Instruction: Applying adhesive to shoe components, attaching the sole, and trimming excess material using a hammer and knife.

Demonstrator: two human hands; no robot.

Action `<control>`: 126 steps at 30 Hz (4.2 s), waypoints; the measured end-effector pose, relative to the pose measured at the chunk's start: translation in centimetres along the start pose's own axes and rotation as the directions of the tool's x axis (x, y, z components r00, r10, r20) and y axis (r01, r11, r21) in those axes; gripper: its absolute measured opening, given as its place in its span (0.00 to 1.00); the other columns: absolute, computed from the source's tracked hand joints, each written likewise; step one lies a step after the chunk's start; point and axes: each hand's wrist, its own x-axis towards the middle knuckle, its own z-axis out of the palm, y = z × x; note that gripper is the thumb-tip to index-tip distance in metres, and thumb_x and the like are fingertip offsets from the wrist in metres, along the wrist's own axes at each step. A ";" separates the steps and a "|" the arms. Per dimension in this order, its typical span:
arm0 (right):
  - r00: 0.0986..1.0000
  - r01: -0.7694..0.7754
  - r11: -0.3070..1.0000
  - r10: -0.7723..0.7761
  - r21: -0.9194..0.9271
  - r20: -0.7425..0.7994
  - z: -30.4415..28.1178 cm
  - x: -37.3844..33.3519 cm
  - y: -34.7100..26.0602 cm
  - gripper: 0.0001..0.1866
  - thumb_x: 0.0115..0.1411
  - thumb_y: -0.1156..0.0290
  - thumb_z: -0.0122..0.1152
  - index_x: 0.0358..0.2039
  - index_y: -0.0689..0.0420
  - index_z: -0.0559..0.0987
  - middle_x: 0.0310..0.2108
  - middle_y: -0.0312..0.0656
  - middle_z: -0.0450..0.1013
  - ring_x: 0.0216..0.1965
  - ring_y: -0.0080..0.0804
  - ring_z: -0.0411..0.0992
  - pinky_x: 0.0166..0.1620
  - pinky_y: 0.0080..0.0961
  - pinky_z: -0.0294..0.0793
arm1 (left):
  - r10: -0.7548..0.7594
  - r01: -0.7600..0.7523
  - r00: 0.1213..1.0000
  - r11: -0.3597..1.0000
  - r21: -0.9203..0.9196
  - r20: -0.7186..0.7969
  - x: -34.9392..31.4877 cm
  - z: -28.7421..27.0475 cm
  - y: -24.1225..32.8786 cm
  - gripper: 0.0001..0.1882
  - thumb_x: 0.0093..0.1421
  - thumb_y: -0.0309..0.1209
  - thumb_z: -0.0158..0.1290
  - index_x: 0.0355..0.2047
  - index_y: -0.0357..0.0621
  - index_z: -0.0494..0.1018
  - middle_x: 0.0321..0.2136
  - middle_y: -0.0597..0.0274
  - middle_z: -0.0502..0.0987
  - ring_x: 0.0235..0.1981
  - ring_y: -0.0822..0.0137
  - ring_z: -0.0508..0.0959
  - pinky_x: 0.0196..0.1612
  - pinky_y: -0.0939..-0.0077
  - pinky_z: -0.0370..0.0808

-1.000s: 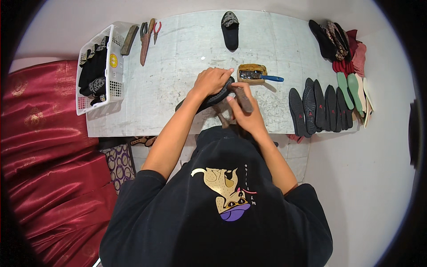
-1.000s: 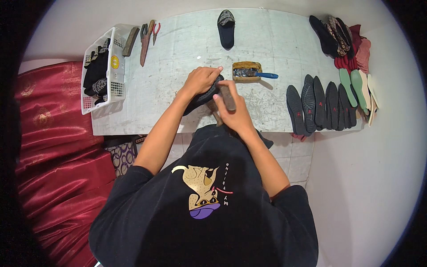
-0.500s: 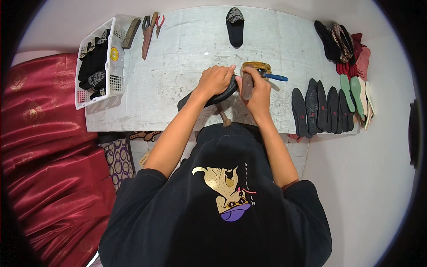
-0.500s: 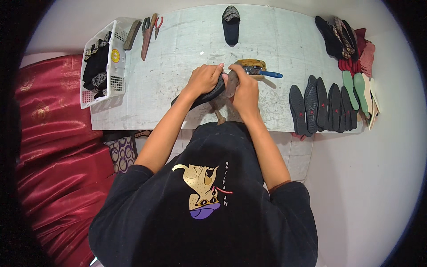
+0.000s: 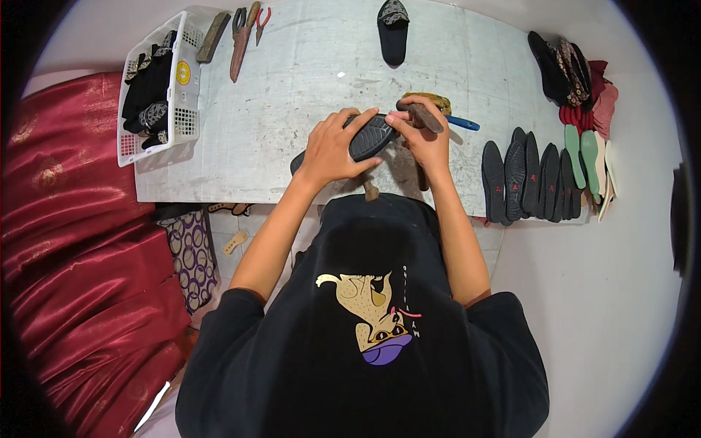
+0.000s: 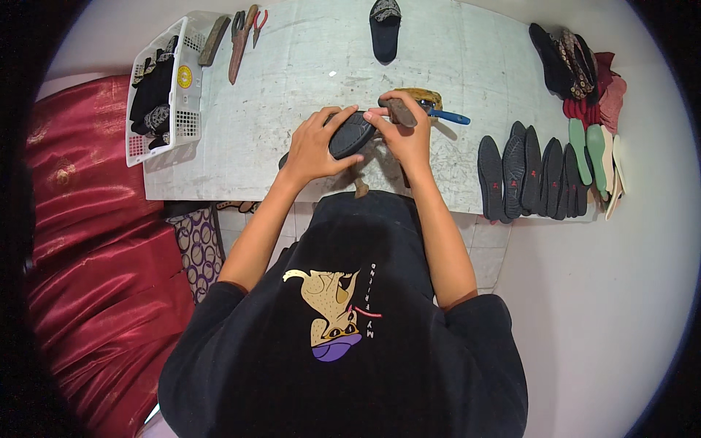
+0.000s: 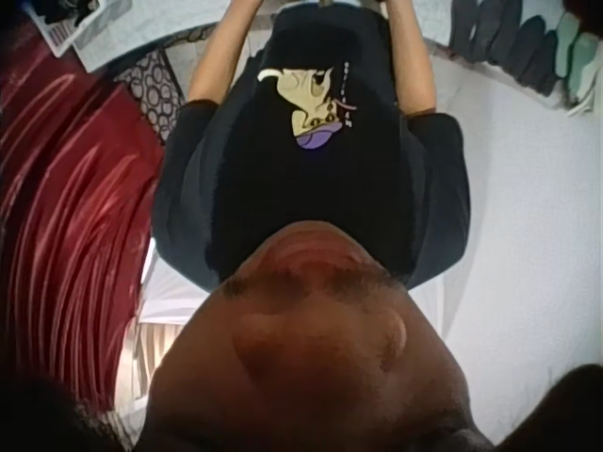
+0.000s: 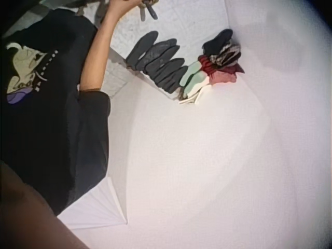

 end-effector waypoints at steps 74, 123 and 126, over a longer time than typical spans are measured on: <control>0.994 0.099 0.992 -0.102 -0.078 -0.036 0.1 -5.2 -3.5 0.10 0.66 0.78 0.63 0.47 0.63 0.79 0.39 0.45 0.82 0.39 0.27 0.79 0.43 0.24 0.76 | -0.240 0.259 0.945 0.964 -0.061 0.224 4.9 2.5 -0.1 0.28 0.71 0.56 0.44 0.41 0.50 0.85 0.25 0.47 0.82 0.34 0.41 0.82 0.39 0.49 0.77; 0.964 0.258 0.892 -0.214 -0.372 0.155 0.8 -6.6 -1.9 0.13 0.66 0.76 0.61 0.50 0.61 0.74 0.29 0.59 0.79 0.34 0.61 0.80 0.33 0.42 0.77 | -0.269 0.282 0.941 0.959 -0.035 0.207 5.1 2.8 0.1 0.27 0.72 0.55 0.44 0.42 0.51 0.86 0.26 0.48 0.83 0.32 0.42 0.83 0.36 0.50 0.77; 0.965 0.243 0.892 -0.182 -0.381 0.189 0.5 -6.9 -2.5 0.15 0.65 0.74 0.63 0.50 0.61 0.73 0.29 0.60 0.79 0.34 0.63 0.79 0.33 0.44 0.76 | -0.253 0.267 0.947 0.963 -0.045 0.197 5.0 2.7 0.0 0.27 0.72 0.55 0.43 0.41 0.51 0.86 0.26 0.48 0.83 0.32 0.41 0.82 0.36 0.50 0.77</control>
